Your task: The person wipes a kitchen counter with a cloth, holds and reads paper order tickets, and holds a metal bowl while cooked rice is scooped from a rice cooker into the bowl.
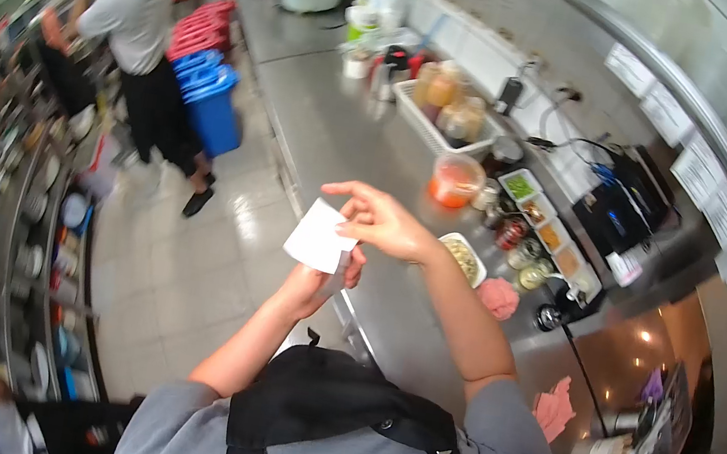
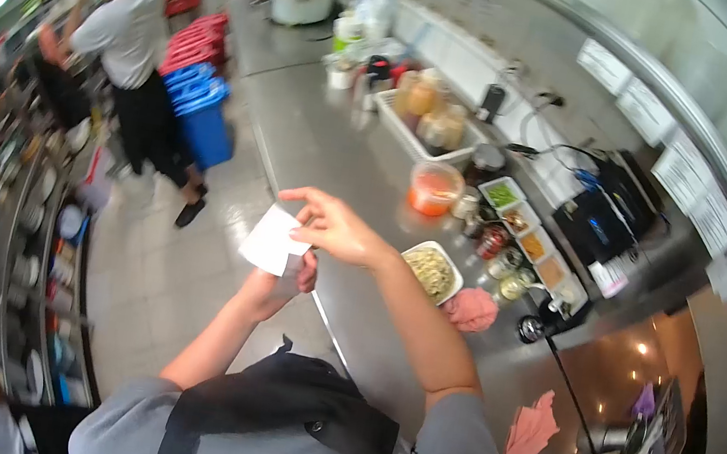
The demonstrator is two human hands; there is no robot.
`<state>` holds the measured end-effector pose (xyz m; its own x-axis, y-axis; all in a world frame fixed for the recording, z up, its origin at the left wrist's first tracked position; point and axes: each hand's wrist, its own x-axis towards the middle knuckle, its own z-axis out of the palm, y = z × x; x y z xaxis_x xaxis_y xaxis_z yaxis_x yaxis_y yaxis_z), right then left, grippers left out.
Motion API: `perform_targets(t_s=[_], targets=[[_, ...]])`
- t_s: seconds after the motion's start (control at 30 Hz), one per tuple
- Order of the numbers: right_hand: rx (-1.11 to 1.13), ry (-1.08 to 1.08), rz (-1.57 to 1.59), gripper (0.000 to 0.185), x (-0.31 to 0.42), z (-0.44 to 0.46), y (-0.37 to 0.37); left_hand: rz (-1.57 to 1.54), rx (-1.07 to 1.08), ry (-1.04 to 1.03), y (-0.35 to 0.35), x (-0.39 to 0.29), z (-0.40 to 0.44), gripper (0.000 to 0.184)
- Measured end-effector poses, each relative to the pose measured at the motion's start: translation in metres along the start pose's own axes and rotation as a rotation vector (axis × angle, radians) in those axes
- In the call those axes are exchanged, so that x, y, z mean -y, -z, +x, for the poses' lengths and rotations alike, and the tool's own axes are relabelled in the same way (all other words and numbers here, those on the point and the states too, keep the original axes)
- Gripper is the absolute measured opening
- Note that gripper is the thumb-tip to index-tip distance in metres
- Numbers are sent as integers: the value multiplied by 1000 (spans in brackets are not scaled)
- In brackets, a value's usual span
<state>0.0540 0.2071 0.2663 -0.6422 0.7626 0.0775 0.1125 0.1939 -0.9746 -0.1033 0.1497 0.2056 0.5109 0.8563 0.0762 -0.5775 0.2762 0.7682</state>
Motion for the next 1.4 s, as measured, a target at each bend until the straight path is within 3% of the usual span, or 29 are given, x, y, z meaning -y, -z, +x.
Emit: perform_targets(t_s=[0.03, 0.07, 0.1, 0.17, 0.3, 0.37, 0.43, 0.5, 0.57, 0.63, 0.67, 0.8, 0.9, 1.03, 1.13, 1.23, 1.4], targets=[[-41, 37, 19, 47, -4, -1, -7, -2, -62, -22, 2, 4, -8, 26], [-124, 123, 2, 46, -13, 2, -12, -163, 46, 18, 9, 11, -14, 25], [-215, 72, 39, 40, -7, 0, -16, -324, 159, 48, 14, 17, -23, 24], [-356, 141, 165, 35, -8, 1, -20, -367, 143, 15, 13, 24, -47, 13], [-320, 68, 337, 41, -21, 5, -38, -461, -12, -37, 1, 28, -94, 15], [-275, 20, 399, 32, -28, 11, -61, -533, -146, -71, -4, 25, -123, 19], [-154, 167, 485, 12, -41, 22, -82, -592, -118, -144, 6, 29, -146, 19], [-171, 222, 411, 6, -37, 27, -108, -378, -454, -267, 5, 22, -164, 19], [-195, 308, 338, 4, -31, 35, -130, -242, -510, -353, 10, 15, -184, 12], [-103, 215, 218, 10, -33, 42, -146, -152, -638, -383, 17, 9, -202, 11], [17, 91, 343, 10, -32, 47, -152, -134, -686, -393, 19, 6, -212, 10], [146, 133, 347, 22, -16, 67, -200, -99, -696, -441, 43, -9, -259, 6], [168, 188, 372, 25, -7, 89, -250, 3, -888, -500, 48, -36, -291, 10], [289, 181, 402, 29, 9, 113, -322, 43, -942, -745, 52, -76, -338, 21], [344, 170, 434, 29, 19, 127, -367, 443, -1203, -671, 78, -93, -377, 21], [373, 144, 490, 29, 25, 140, -402, 686, -1294, -765, 98, -108, -404, 18], [414, 98, 518, 30, 25, 167, -456, 739, -1319, -648, 115, -141, -450, 21]])
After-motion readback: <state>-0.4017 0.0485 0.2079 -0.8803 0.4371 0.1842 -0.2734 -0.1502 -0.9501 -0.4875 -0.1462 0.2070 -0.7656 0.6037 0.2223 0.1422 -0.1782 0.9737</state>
